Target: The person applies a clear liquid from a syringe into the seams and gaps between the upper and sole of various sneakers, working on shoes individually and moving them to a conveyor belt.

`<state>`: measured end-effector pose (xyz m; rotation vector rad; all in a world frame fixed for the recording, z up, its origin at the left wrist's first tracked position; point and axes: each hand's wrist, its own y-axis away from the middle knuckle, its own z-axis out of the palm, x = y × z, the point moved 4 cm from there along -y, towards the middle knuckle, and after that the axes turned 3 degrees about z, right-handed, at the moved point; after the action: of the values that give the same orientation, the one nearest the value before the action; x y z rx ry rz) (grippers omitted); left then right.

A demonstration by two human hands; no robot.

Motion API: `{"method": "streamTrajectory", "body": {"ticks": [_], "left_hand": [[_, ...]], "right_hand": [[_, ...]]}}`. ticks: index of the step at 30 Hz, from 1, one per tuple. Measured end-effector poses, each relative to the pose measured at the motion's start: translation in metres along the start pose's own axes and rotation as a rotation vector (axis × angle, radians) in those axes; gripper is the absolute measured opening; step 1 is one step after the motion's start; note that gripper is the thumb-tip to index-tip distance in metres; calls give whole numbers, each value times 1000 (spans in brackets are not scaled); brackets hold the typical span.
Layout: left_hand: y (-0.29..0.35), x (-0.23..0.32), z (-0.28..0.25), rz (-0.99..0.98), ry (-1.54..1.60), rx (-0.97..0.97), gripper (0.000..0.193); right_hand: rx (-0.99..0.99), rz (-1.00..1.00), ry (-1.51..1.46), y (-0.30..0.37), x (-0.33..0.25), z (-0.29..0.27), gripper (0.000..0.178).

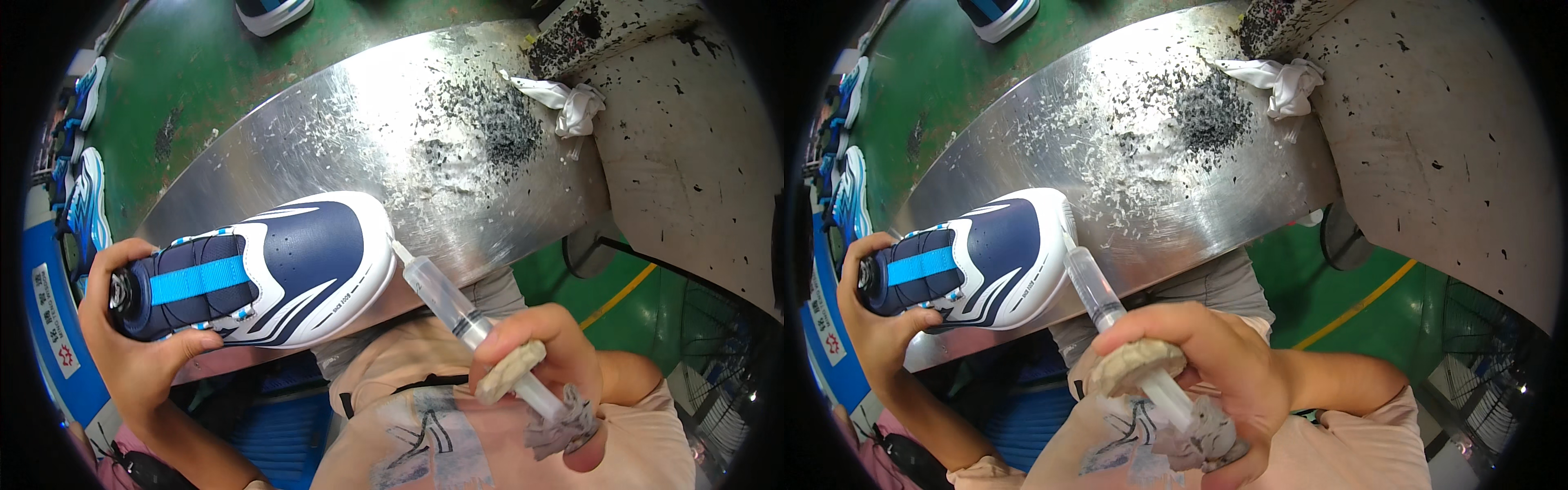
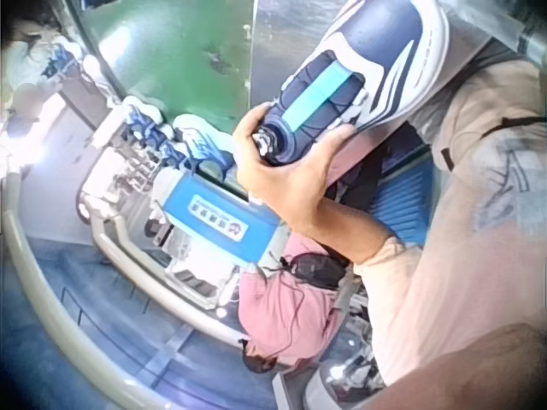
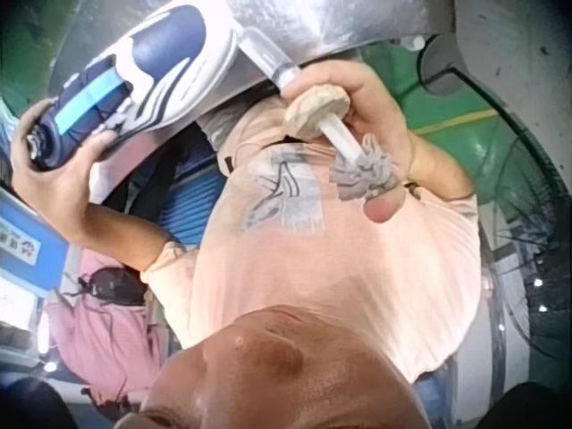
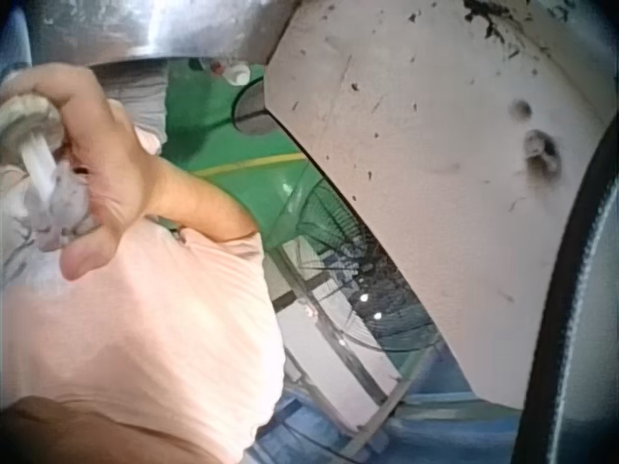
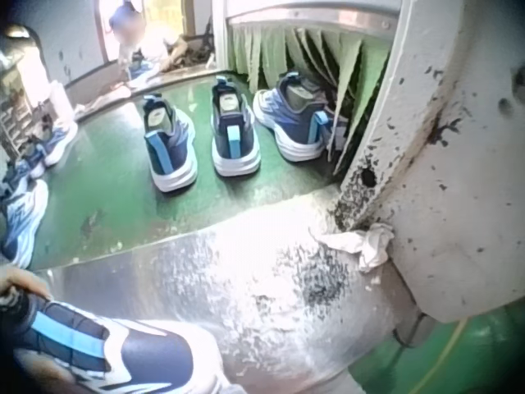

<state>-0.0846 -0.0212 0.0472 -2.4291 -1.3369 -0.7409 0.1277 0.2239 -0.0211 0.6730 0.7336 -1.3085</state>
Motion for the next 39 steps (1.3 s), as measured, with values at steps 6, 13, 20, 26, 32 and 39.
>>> {"method": "streamTrajectory", "body": {"ticks": [6, 13, 20, 26, 32, 39], "left_hand": [[-26, 1, -2, -40, 53, -53, 84], [-15, 4, -6, 98, -19, -13, 76], [59, 65, 43, 689, -142, 248, 21], [77, 76, 63, 785, -86, 305, 18], [85, 70, 74, 892, -123, 373, 18], [91, 60, 79, 950, -166, 496, 16]], "right_hand": [[-137, -81, 284, 0, 7, -5, 105], [181, -83, 301, -8, -28, -22, 111], [421, -60, 576, -64, -45, -50, 97], [-36, -2, 889, -178, -17, 27, 69], [-200, 196, 820, -217, 25, 53, 60], [-243, 308, 942, -217, 33, 66, 72]]}}
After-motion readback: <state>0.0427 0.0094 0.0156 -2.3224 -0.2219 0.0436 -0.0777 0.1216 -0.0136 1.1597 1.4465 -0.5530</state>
